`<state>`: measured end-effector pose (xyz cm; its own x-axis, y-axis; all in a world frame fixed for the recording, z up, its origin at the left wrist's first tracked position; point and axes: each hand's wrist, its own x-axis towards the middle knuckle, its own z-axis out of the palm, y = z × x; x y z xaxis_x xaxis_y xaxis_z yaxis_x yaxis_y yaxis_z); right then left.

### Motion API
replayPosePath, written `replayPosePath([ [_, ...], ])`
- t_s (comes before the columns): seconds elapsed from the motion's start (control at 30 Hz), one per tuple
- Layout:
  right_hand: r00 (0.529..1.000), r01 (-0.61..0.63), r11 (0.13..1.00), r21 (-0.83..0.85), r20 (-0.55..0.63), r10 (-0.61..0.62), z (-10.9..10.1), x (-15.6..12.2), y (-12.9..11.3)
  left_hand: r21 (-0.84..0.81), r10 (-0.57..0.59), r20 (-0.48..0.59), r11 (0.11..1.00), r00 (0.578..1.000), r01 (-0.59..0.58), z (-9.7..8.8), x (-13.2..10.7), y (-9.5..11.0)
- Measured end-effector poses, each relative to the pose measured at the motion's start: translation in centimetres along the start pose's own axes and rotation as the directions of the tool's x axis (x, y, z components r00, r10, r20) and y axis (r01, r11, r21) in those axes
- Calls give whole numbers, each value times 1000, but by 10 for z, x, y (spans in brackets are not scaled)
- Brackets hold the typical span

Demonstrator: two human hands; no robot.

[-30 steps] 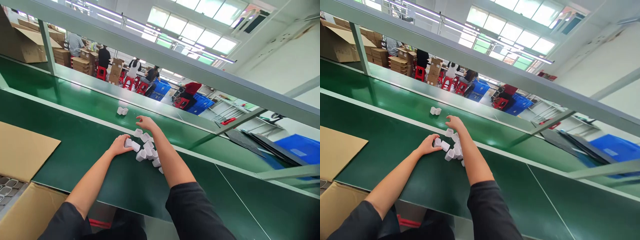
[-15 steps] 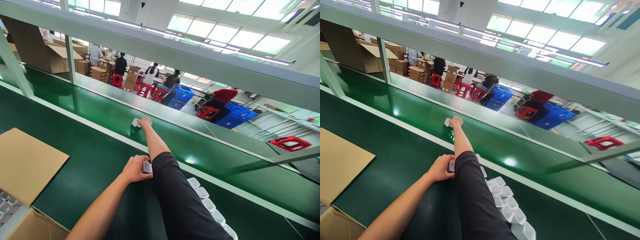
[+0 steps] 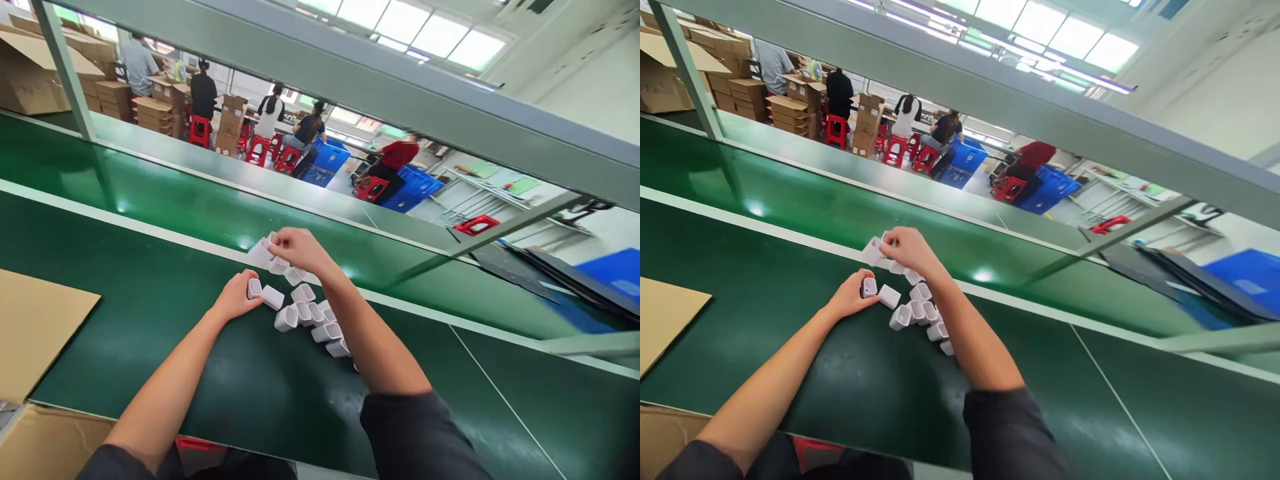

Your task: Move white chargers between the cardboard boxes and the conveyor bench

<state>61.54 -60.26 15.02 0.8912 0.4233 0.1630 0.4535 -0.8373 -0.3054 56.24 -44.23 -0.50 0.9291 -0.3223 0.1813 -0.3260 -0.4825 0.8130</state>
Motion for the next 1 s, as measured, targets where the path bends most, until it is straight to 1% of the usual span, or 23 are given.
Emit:
replayPosePath([
  [0.07,996,83,991,109,18,-85,-5,-69,-12,27,11,55,1000,998,-12,-5,0,2],
  [0.13,989,110,970,219,72,-128,4,-126,-24,53,16,126,998,992,-23,-13,-2,7],
  [0.17,982,127,963,239,108,-157,12,-148,-30,63,15,166,998,986,-26,-17,-3,10],
  [0.23,984,105,971,215,121,-133,33,-174,-38,82,0,252,996,968,-21,-27,-7,18],
  [0.27,990,71,981,180,111,-92,43,-180,-41,92,-12,295,996,955,-15,-31,-10,23],
  [0.33,997,-54,995,90,58,49,61,-183,-43,115,-40,364,993,931,-2,-41,-20,31],
  [0.4,982,-190,982,-5,-9,190,75,-180,-42,144,-63,399,990,915,6,-48,-32,38],
  [0.43,970,-240,969,-48,-40,239,80,-178,-41,158,-65,410,987,910,-1,-51,-40,40],
  [0.5,956,-291,950,-116,-80,284,87,-176,-40,176,-44,427,984,903,-35,-52,-56,44],
  [0.6,955,-291,944,-158,-97,279,95,-178,-41,178,22,430,978,902,-109,-46,-77,47],
  [0.7,964,-257,960,-107,-95,248,98,-181,-41,212,108,349,958,931,-191,-34,-89,49],
  [0.8,978,-202,979,-21,-64,201,96,-184,-41,303,197,250,914,948,-270,-20,-94,51],
  [0.87,988,-152,988,21,-38,153,93,-185,-39,368,231,216,881,949,-298,-12,-95,52],
  [0.93,995,-93,995,45,-25,94,90,-185,-36,413,240,206,858,949,-307,-8,-95,51],
  [1.0,999,-24,997,73,-21,25,87,-185,-32,419,238,234,850,943,-319,-9,-95,51],
])
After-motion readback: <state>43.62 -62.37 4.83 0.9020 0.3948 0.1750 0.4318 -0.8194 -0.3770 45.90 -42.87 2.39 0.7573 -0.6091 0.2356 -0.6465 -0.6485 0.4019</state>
